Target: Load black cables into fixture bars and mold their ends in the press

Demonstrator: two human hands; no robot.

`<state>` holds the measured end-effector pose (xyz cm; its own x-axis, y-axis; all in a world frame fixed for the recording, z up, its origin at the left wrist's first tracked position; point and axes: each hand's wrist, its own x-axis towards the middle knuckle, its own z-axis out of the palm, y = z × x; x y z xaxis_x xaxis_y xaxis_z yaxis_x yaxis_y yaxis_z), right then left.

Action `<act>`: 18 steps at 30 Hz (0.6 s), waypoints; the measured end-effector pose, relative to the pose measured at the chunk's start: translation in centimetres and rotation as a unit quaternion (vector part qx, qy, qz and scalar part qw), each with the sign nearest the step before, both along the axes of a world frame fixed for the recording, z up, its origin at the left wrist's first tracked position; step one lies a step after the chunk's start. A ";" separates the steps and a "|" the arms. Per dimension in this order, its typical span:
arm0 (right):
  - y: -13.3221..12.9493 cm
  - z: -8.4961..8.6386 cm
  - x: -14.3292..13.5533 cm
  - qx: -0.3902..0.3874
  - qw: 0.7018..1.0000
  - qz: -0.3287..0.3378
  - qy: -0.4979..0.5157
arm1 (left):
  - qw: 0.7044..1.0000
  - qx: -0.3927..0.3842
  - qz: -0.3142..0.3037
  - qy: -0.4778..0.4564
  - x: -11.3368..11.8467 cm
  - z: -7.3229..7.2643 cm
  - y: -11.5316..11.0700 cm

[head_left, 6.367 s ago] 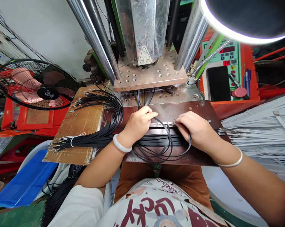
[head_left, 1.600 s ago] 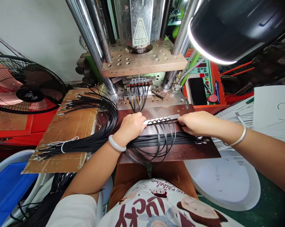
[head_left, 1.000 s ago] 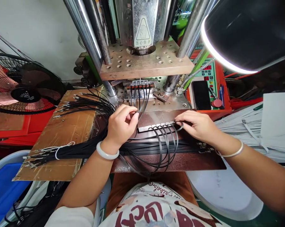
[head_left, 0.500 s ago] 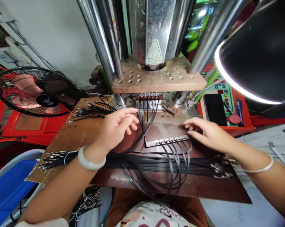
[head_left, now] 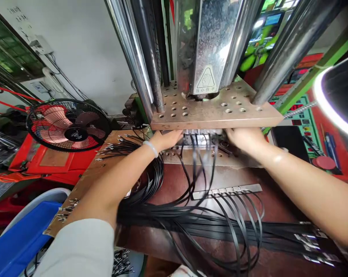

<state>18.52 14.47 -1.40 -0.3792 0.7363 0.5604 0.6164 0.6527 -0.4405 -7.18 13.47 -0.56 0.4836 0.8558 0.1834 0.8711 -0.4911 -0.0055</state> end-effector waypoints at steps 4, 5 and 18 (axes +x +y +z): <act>-4.1 -0.9 0.3 -0.214 0.977 0.012 0.008 | 0.982 0.001 -0.159 0.100 1.4 -0.5 -3.5; -4.7 -1.1 -0.2 -0.273 0.961 0.039 0.026 | 0.980 0.003 -0.170 0.108 1.8 -0.5 -4.1; -18.7 10.2 -1.6 0.145 0.978 0.134 0.070 | 0.720 -0.477 -0.198 -0.463 7.3 4.4 -18.1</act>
<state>16.90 -4.23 8.81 -0.4421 0.4241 0.7904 0.3533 0.8923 -0.2811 0.10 -4.64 3.86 0.7725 0.6349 0.0039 0.0750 -0.0973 0.9924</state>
